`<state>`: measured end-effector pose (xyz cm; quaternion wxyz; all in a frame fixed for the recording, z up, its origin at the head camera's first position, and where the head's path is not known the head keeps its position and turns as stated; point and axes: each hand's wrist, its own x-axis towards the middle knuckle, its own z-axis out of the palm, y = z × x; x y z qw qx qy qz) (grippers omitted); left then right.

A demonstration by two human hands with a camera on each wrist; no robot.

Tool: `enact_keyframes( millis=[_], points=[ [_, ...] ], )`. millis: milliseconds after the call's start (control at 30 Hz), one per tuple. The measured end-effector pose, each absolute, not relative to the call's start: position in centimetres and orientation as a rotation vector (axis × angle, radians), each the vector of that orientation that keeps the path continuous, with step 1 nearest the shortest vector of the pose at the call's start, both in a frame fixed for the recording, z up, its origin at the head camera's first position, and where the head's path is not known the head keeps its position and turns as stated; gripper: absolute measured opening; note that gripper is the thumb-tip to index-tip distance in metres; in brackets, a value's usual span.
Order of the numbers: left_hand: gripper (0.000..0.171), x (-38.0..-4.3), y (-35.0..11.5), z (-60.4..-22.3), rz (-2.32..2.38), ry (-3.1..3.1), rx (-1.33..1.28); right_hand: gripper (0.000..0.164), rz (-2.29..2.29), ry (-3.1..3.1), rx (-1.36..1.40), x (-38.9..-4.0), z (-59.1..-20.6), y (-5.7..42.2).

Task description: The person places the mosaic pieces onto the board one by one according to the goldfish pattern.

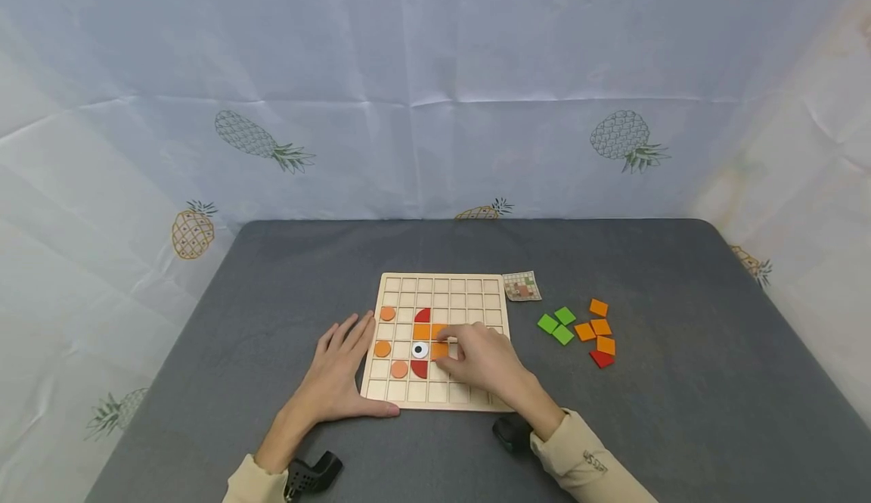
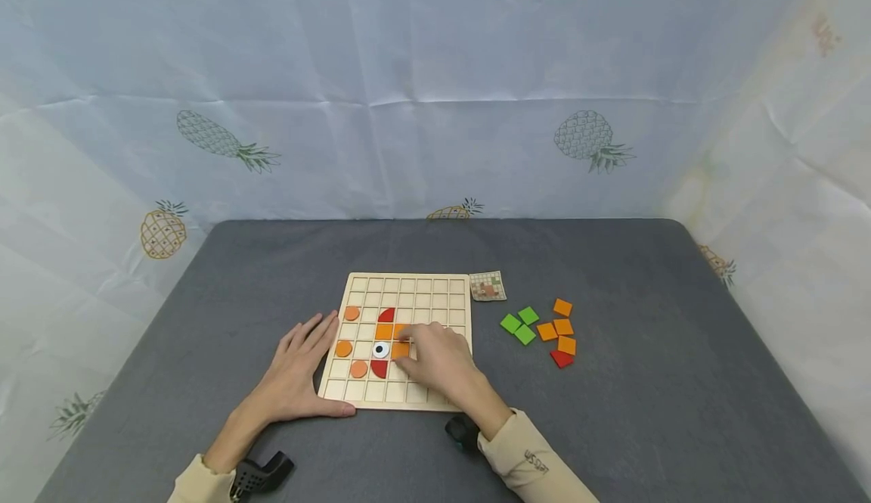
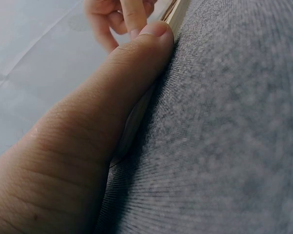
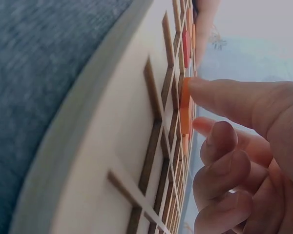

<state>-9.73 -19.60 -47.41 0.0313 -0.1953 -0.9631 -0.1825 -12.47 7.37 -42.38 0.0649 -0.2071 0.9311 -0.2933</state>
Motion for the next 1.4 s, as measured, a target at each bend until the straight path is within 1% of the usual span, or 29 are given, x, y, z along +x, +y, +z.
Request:
enact_keyframes(
  millis=[533,867,1133,1400],
  points=[
    [0.141,-9.7,-19.7,-47.1,-0.565,-3.004,-0.587,0.018,-0.917,2.81,-0.608,-12.7,-42.7,7.4],
    [0.141,-9.8,-19.7,-47.0,-0.55,-3.017,-0.576,0.022,-0.93,2.831,-0.548,-12.9,-42.2,8.0],
    [0.14,-9.7,-19.8,-47.0,-0.558,-3.016,-0.587,0.026,-0.983,2.838,-0.517,-13.5,-42.0,10.8],
    [0.141,-9.8,-19.8,-47.2,-0.553,-3.024,-0.59,0.028,-1.085,2.846,-0.536,-13.9,-42.1,15.8]
  ],
)
